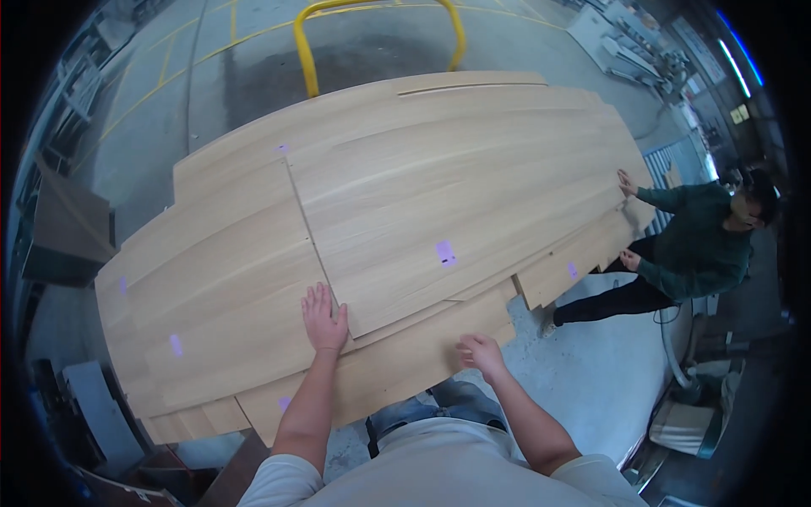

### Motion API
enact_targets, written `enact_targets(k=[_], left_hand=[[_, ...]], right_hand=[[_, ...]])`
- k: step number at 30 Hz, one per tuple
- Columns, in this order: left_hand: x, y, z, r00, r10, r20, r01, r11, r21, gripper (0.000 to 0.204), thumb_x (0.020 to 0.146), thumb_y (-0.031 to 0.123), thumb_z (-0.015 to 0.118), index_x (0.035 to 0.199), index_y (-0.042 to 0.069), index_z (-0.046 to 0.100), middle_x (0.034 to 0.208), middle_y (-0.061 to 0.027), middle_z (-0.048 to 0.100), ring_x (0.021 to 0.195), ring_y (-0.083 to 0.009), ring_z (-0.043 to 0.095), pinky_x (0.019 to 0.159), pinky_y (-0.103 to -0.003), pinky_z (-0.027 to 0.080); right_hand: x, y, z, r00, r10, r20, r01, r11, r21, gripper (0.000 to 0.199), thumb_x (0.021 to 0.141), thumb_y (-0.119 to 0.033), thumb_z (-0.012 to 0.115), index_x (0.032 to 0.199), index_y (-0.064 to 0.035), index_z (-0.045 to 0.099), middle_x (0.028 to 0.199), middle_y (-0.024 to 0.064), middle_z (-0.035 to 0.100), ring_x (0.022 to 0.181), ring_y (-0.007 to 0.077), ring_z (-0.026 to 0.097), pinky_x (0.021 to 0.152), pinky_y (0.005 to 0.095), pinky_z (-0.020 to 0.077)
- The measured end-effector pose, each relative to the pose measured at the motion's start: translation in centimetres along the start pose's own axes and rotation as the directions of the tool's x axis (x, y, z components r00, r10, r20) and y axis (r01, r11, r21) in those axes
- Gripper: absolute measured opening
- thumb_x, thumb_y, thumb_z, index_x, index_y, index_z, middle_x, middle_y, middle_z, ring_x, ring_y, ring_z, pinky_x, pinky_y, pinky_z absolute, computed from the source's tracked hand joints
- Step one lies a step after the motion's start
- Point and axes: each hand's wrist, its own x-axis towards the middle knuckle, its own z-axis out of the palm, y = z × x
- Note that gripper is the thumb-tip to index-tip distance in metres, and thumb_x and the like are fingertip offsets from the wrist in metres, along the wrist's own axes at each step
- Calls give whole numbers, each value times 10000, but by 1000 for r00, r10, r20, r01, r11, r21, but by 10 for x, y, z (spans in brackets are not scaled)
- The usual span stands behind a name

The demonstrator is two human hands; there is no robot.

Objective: Moving and stacking large wooden boards from a processing line onto a pallet.

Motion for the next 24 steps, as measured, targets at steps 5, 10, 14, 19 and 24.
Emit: enact_targets(k=[5,10,14,19,24], left_hand=[[-1,-1,2,998,62,1,-62,998,30,540,834,271,563,1303,29,453,1394,-145,395,1330,-332,291,1114,-458,157],[-6,-3,6,997,83,-4,-82,992,91,518,844,297,540,1272,10,481,1395,-158,390,1324,-346,294,1104,-470,175],[-6,-3,4,996,34,82,-43,994,100,525,868,305,520,1295,5,457,1421,-149,355,1340,-340,264,1104,-471,167],[-25,15,-5,988,-95,118,106,991,-88,611,815,221,590,1310,-75,387,1402,-304,277,1301,-400,305,1075,-390,271],[-127,41,-5,986,104,132,-101,994,-29,551,794,200,597,1266,-41,444,1399,-299,284,1251,-442,348,1061,-422,289]], right_hand=[[2,183,-113,957,208,-202,-282,833,-476,238,850,-234,585,979,-38,624,897,111,644,673,211,623,593,337,548],[-60,280,-147,961,169,-219,-260,824,-503,270,821,-229,613,1016,-43,616,934,121,636,727,240,621,608,370,558],[-92,290,-114,896,314,-314,-272,947,170,285,830,-233,595,1043,-45,611,975,110,630,773,230,613,615,356,555],[-109,326,-83,944,187,-271,-106,952,288,223,846,-206,585,1013,-66,634,929,58,636,748,169,606,632,308,535],[-141,429,-64,937,182,-300,8,844,536,244,843,-202,586,1014,-33,625,932,82,635,737,175,607,618,302,529]])
